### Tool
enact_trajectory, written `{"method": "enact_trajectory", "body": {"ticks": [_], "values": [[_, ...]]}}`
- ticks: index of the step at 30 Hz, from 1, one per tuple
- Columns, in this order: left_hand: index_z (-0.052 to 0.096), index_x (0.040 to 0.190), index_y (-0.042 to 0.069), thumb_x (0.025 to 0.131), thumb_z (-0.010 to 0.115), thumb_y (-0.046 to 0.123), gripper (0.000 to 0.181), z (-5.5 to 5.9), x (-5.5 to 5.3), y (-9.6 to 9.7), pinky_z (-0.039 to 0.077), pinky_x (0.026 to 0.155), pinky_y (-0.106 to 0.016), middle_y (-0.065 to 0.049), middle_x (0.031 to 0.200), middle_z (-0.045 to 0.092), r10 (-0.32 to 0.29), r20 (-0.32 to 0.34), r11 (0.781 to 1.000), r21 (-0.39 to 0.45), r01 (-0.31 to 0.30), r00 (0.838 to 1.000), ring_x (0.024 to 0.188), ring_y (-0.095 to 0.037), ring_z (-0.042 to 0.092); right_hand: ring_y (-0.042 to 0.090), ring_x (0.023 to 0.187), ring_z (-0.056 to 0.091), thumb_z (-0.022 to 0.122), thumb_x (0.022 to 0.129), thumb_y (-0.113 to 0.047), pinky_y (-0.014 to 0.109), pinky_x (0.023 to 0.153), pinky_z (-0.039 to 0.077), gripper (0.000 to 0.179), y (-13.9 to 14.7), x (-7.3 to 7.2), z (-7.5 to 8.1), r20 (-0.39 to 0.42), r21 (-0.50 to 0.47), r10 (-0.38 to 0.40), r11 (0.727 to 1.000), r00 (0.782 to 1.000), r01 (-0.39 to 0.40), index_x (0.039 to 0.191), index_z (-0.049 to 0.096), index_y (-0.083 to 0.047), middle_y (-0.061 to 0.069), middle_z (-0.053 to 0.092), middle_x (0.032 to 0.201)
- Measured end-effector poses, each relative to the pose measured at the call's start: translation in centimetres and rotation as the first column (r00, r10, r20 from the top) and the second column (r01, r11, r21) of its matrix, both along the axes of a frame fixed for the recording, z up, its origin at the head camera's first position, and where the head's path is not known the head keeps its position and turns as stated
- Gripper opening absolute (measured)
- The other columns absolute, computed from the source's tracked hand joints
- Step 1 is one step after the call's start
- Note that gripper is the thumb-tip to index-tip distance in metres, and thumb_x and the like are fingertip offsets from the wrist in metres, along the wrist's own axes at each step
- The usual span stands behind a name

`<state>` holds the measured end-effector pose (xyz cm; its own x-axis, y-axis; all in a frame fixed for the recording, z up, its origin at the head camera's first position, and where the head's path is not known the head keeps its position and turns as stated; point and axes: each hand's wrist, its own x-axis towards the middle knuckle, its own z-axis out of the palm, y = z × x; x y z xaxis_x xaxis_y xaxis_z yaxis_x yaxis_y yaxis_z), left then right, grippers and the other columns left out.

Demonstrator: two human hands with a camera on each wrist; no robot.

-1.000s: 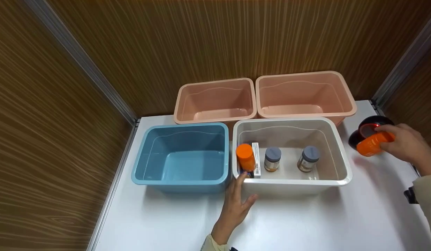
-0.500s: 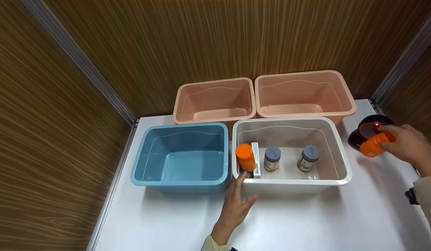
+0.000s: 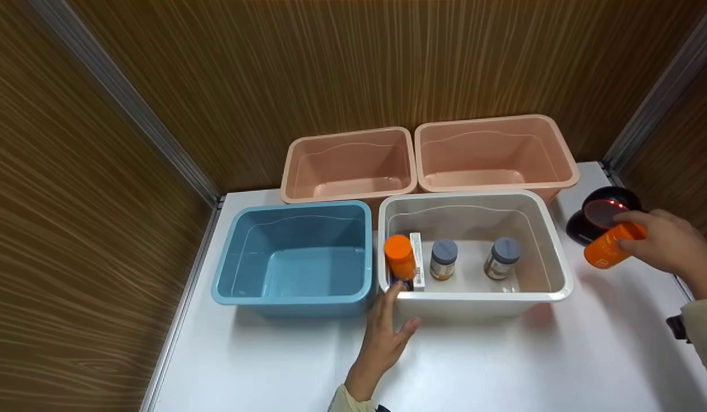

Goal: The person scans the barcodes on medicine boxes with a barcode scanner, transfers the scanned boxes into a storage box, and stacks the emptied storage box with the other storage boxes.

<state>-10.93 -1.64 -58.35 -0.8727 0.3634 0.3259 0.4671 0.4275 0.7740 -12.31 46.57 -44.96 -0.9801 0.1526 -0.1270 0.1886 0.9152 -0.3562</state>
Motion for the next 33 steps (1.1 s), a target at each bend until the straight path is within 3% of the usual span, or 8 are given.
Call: {"method": "enact_trajectory", "body": {"ticks": [5,11,16,18,22,26,33], "values": [[0.023,0.148,0.024,0.093,0.056,0.044,0.068,0.0,0.1,-0.1,0.026,0.105,-0.050,0.001,0.147,0.035,0.002,-0.009,1.000,-0.005,-0.002,1.000,0.135,-0.020,0.030,0.047,0.085,0.040,0.067,0.086,-0.026,0.058,0.064,0.042,0.052,-0.5,-0.5,-0.2,0.000,-0.011,0.003,1.000,1.000,-0.003,0.127,0.048,0.001,0.031,0.041,0.102],[0.024,0.148,0.023,0.092,0.056,0.045,0.068,0.1,0.1,-0.1,0.027,0.105,-0.050,0.000,0.147,0.034,0.004,0.003,1.000,-0.005,-0.004,1.000,0.135,-0.020,0.030,0.050,0.089,0.039,0.063,0.086,-0.017,0.062,0.070,0.039,0.039,-0.6,-1.2,-0.2,-0.016,-0.028,0.052,0.998,0.999,-0.052,0.121,0.050,-0.004,0.033,0.036,0.111],[0.025,0.148,0.022,0.092,0.054,0.049,0.068,0.1,0.0,0.0,0.026,0.106,-0.048,0.002,0.147,0.034,0.005,0.039,1.000,-0.005,-0.005,0.999,0.134,-0.019,0.030,0.049,0.084,0.043,0.057,0.092,-0.045,0.058,0.065,0.040,0.044,-0.6,-1.5,-0.2,-0.020,0.007,0.046,0.999,0.999,-0.046,0.115,0.047,-0.008,0.033,0.032,0.110],[0.026,0.147,0.020,0.092,0.054,0.049,0.068,0.2,0.0,0.0,0.027,0.106,-0.049,0.001,0.147,0.034,0.003,0.045,1.000,-0.002,-0.003,0.999,0.134,-0.019,0.030,0.048,0.083,0.044,0.055,0.092,-0.048,0.058,0.065,0.041,0.048,-0.6,-1.6,-0.2,-0.038,0.034,0.043,0.999,0.998,-0.041,0.114,0.046,-0.007,0.032,0.033,0.109],[0.026,0.147,0.019,0.092,0.055,0.048,0.068,0.2,0.1,0.0,0.027,0.106,-0.049,0.001,0.147,0.034,-0.001,0.042,1.000,0.000,0.001,0.999,0.134,-0.019,0.030,0.049,0.091,0.037,0.062,0.093,-0.027,0.062,0.072,0.044,0.042,-0.5,-1.9,-0.5,-0.046,-0.008,0.023,1.000,0.999,-0.023,0.122,0.043,-0.003,0.033,0.033,0.113],[0.025,0.148,0.021,0.093,0.055,0.046,0.068,0.2,0.1,0.0,0.027,0.105,-0.048,0.001,0.147,0.034,-0.002,0.014,1.000,-0.004,0.002,1.000,0.134,-0.019,0.031,0.051,0.097,0.029,0.064,0.087,-0.010,0.064,0.073,0.043,0.049,-0.3,-2.1,-0.5,-0.069,-0.068,0.011,0.998,0.998,-0.016,0.129,0.041,0.001,0.036,0.030,0.113],[0.022,0.148,0.026,0.093,0.056,0.044,0.067,0.1,0.1,0.0,0.028,0.105,-0.048,0.000,0.146,0.034,-0.001,-0.022,1.000,-0.005,0.000,1.000,0.133,-0.020,0.031,0.051,0.099,0.034,0.065,0.086,-0.011,0.070,0.080,0.031,0.051,-0.3,-2.3,-0.1,-0.116,-0.038,0.027,0.999,0.993,-0.032,0.130,0.043,0.003,0.032,0.037,0.115]]}}
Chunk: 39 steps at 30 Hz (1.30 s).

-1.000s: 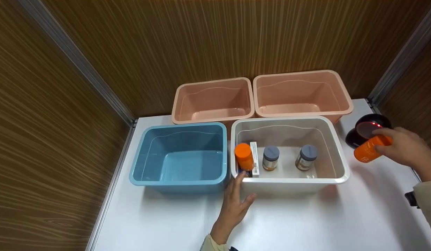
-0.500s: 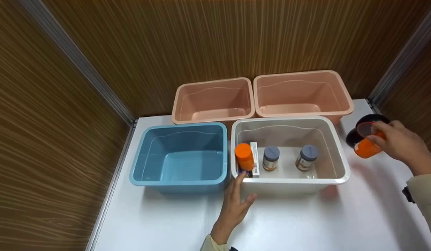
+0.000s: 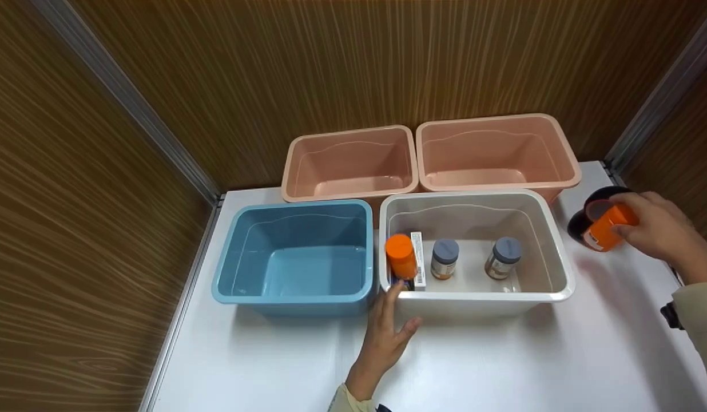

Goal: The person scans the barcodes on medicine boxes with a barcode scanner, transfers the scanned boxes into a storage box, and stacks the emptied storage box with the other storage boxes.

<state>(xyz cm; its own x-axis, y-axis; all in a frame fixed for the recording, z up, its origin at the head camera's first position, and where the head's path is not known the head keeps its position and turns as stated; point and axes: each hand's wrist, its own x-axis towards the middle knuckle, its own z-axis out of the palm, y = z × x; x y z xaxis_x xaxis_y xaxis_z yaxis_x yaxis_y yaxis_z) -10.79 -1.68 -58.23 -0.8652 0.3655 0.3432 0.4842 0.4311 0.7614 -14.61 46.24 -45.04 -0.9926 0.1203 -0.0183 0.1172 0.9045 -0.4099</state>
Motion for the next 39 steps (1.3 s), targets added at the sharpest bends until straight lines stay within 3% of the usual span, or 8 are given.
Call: {"method": "enact_trajectory", "body": {"ticks": [14,22,25,29,34,39], "values": [[0.026,0.147,0.021,0.092,0.054,0.049,0.067,0.2,-0.1,0.0,0.026,0.106,-0.047,0.003,0.147,0.033,0.002,0.051,1.000,-0.002,-0.002,0.999,0.134,-0.017,0.030,0.052,0.100,0.034,0.064,0.090,-0.021,0.071,0.083,0.031,0.056,-0.4,0.0,0.4,0.006,0.011,-0.047,0.999,0.999,0.047,0.135,0.041,0.004,0.033,0.034,0.120],[0.024,0.148,0.018,0.092,0.054,0.051,0.071,0.4,-0.1,0.1,0.027,0.106,-0.048,0.003,0.148,0.032,0.005,0.052,1.000,-0.016,-0.005,0.999,0.134,-0.018,0.029,0.053,0.104,0.033,0.060,0.092,-0.032,0.071,0.085,0.030,0.064,-1.8,-0.1,2.6,-0.047,-0.010,-0.105,0.994,0.993,0.104,0.143,0.036,-0.002,0.034,0.031,0.126],[0.023,0.148,0.021,0.092,0.054,0.050,0.071,0.4,0.0,0.1,0.028,0.105,-0.049,0.001,0.147,0.034,0.010,0.011,0.999,-0.040,-0.009,1.000,0.134,-0.019,0.031,0.053,0.104,0.034,0.060,0.092,-0.032,0.069,0.082,0.034,0.062,-2.9,-0.2,3.7,-0.126,-0.040,-0.097,0.995,0.987,0.093,0.143,0.038,-0.004,0.034,0.032,0.127],[0.019,0.150,0.024,0.092,0.055,0.048,0.072,0.3,0.1,0.4,0.028,0.104,-0.050,-0.002,0.148,0.034,0.011,-0.057,0.997,-0.076,-0.016,0.998,0.133,-0.023,0.033,0.049,0.099,0.039,0.061,0.090,-0.025,0.061,0.075,0.036,0.057,-4.5,-0.6,5.5,-0.252,-0.056,-0.053,0.998,0.966,0.040,0.141,0.043,-0.008,0.032,0.037,0.123],[0.017,0.152,0.018,0.093,0.053,0.050,0.076,0.3,0.1,0.8,0.026,0.104,-0.053,-0.007,0.152,0.028,0.027,-0.049,0.996,-0.084,-0.031,0.998,0.135,-0.028,0.030,0.041,0.096,0.044,0.065,0.088,-0.020,0.051,0.075,0.034,0.053,-7.0,-1.9,7.6,-0.357,-0.053,0.047,0.996,0.933,-0.070,0.137,0.049,-0.010,0.026,0.047,0.117],[0.011,0.153,0.019,0.094,0.057,0.040,0.078,0.4,-0.3,0.5,0.025,0.106,-0.052,-0.006,0.155,0.021,0.100,-0.011,0.995,-0.019,-0.100,0.995,0.138,-0.026,0.024,0.034,0.096,0.049,0.068,0.088,-0.024,0.032,0.076,0.036,0.051,-10.3,-3.9,9.0,-0.415,-0.056,0.156,0.979,0.896,-0.196,0.135,0.052,-0.011,0.018,0.052,0.117]]}}
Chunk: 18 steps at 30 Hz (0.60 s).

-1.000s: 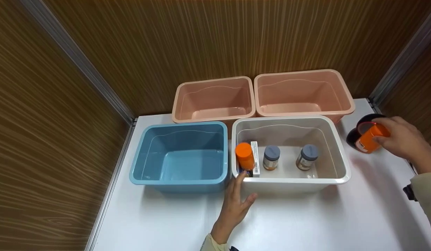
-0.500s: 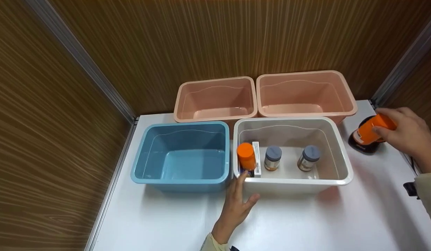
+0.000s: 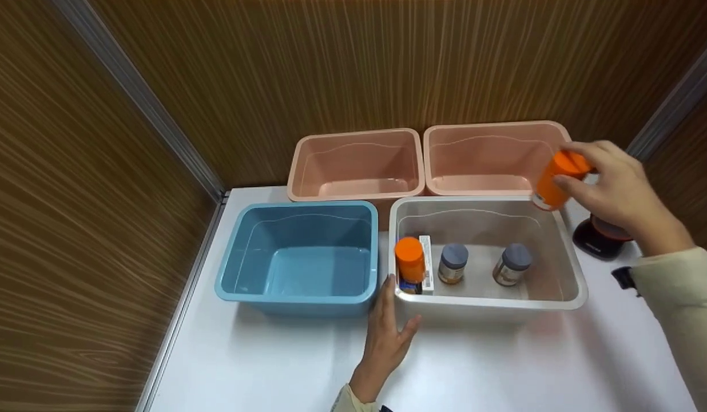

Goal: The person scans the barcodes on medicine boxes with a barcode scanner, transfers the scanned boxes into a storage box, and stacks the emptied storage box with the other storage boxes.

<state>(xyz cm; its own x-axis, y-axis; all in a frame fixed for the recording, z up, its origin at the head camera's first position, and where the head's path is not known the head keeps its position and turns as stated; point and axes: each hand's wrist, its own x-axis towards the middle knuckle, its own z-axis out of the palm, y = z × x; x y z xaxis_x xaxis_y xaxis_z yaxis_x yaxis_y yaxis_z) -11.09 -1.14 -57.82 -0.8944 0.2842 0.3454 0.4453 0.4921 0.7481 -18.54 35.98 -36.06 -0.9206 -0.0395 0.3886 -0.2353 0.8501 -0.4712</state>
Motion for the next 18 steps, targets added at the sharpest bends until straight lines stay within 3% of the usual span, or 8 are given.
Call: {"method": "enact_trajectory", "body": {"ticks": [2,6,8,11,18], "values": [[0.012,0.153,0.018,0.094,0.059,0.035,0.077,0.3,-0.1,-0.1,0.027,0.105,-0.050,-0.006,0.154,0.021,0.026,-0.018,1.000,0.009,-0.026,0.999,0.137,-0.024,0.026,0.033,0.098,0.050,0.068,0.088,-0.027,0.030,0.078,0.039,0.052,-1.5,-0.9,0.3,0.000,-0.011,0.025,1.000,1.000,-0.025,0.135,0.052,-0.014,0.015,0.052,0.118],[0.016,0.152,0.017,0.095,0.056,0.039,0.074,0.7,-0.3,0.3,0.032,0.102,-0.050,-0.007,0.151,0.026,0.081,-0.077,0.995,-0.049,-0.085,0.994,0.133,-0.025,0.032,0.032,0.100,0.050,0.070,0.087,-0.026,0.045,0.081,0.047,0.049,-4.3,-3.2,0.4,-0.036,-0.006,0.086,0.996,0.996,-0.086,0.132,0.056,-0.013,0.013,0.052,0.117],[0.017,0.152,0.016,0.095,0.052,0.047,0.074,0.8,-0.2,0.5,0.034,0.101,-0.050,-0.009,0.152,0.023,0.122,-0.093,0.987,-0.090,-0.130,0.988,0.134,-0.026,0.031,0.032,0.102,0.050,0.070,0.087,-0.026,0.053,0.082,0.047,0.049,-5.6,-4.5,0.3,-0.032,-0.004,0.121,0.993,0.992,-0.121,0.132,0.055,-0.012,0.013,0.052,0.119],[0.015,0.153,0.015,0.095,0.048,0.051,0.076,1.2,-0.2,0.8,0.032,0.103,-0.049,-0.011,0.156,0.014,0.158,-0.087,0.981,-0.099,-0.167,0.984,0.138,-0.028,0.025,0.031,0.103,0.051,0.068,0.089,-0.029,0.052,0.084,0.047,0.051,-7.4,-6.2,-0.1,0.023,-0.025,0.145,0.989,0.989,-0.144,0.135,0.053,-0.013,0.012,0.051,0.120],[0.011,0.153,0.014,0.094,0.057,0.036,0.078,2.1,-2.0,1.0,0.020,0.108,-0.050,-0.009,0.158,-0.002,0.060,0.007,0.998,0.011,-0.060,0.998,0.142,-0.024,0.008,0.030,0.097,0.047,0.066,0.090,-0.030,0.045,0.080,0.042,0.055,-10.7,-10.1,-0.7,0.079,-0.032,0.172,0.985,0.982,-0.170,0.139,0.049,-0.013,0.013,0.049,0.115]]}}
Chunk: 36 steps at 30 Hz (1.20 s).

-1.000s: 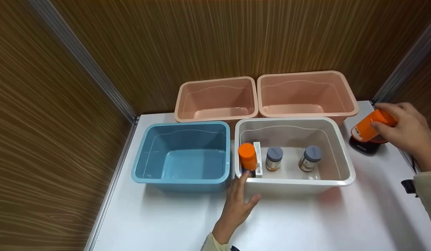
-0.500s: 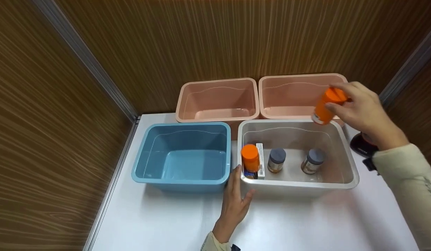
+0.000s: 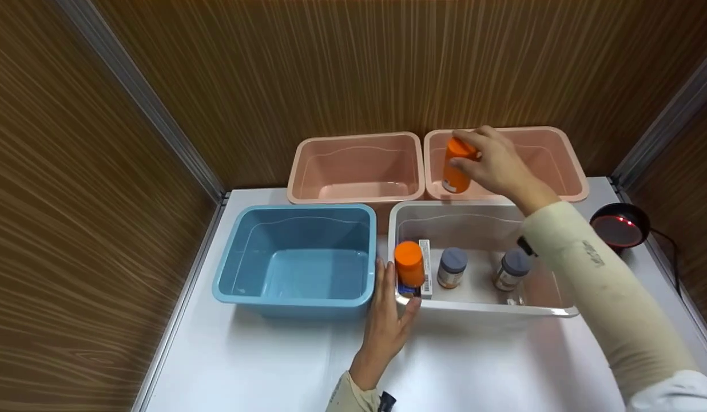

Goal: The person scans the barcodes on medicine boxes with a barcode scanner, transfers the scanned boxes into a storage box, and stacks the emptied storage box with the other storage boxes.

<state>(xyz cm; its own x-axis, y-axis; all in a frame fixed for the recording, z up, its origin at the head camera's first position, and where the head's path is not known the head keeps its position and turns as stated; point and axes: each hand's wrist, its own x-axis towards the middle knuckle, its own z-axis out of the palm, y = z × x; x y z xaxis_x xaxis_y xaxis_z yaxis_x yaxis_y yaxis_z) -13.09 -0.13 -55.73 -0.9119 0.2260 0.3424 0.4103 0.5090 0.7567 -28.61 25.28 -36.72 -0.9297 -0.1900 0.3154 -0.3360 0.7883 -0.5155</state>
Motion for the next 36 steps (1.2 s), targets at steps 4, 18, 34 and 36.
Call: {"method": "enact_trajectory", "body": {"ticks": [4,18,34,36], "values": [[0.009,0.153,0.015,0.096,0.054,0.040,0.077,0.8,-0.6,0.0,0.017,0.109,-0.050,-0.009,0.158,-0.006,-0.025,0.044,1.000,0.004,0.025,0.999,0.142,-0.023,0.004,0.031,0.098,0.044,0.065,0.091,-0.028,0.044,0.082,0.041,0.055,-1.8,-1.7,-0.6,0.049,0.003,0.032,0.999,0.998,-0.032,0.140,0.048,-0.012,0.013,0.047,0.115],[-0.001,0.151,0.004,0.093,0.053,0.049,0.091,4.9,0.6,0.2,0.016,0.110,-0.044,-0.015,0.155,-0.017,-0.137,0.132,0.956,-0.244,0.166,0.982,0.142,-0.031,-0.002,0.029,0.097,0.044,0.066,0.090,-0.021,0.041,0.082,0.044,0.057,-4.0,-3.6,-2.5,0.116,-0.007,0.091,0.996,0.989,-0.091,0.142,0.044,-0.012,0.013,0.044,0.113],[0.014,0.152,0.008,0.084,0.033,0.076,0.098,6.0,-4.0,-1.6,0.014,0.110,-0.051,-0.010,0.157,0.005,-0.120,0.026,0.731,-0.674,0.107,0.992,0.142,-0.032,0.001,0.031,0.095,0.045,0.068,0.088,-0.018,0.043,0.083,0.043,0.054,-4.8,-4.3,-2.8,0.073,-0.024,0.119,0.993,0.990,-0.117,0.137,0.049,-0.005,0.017,0.046,0.110],[0.012,0.152,0.008,0.085,0.031,0.076,0.098,6.0,-3.9,-1.5,0.014,0.110,-0.051,-0.011,0.157,0.004,-0.120,0.034,0.721,-0.684,0.111,0.992,0.142,-0.031,-0.002,0.030,0.096,0.045,0.067,0.089,-0.019,0.043,0.085,0.043,0.054,-4.8,-4.4,-2.8,0.089,-0.029,0.114,0.993,0.989,-0.112,0.137,0.048,-0.005,0.016,0.045,0.111]]}}
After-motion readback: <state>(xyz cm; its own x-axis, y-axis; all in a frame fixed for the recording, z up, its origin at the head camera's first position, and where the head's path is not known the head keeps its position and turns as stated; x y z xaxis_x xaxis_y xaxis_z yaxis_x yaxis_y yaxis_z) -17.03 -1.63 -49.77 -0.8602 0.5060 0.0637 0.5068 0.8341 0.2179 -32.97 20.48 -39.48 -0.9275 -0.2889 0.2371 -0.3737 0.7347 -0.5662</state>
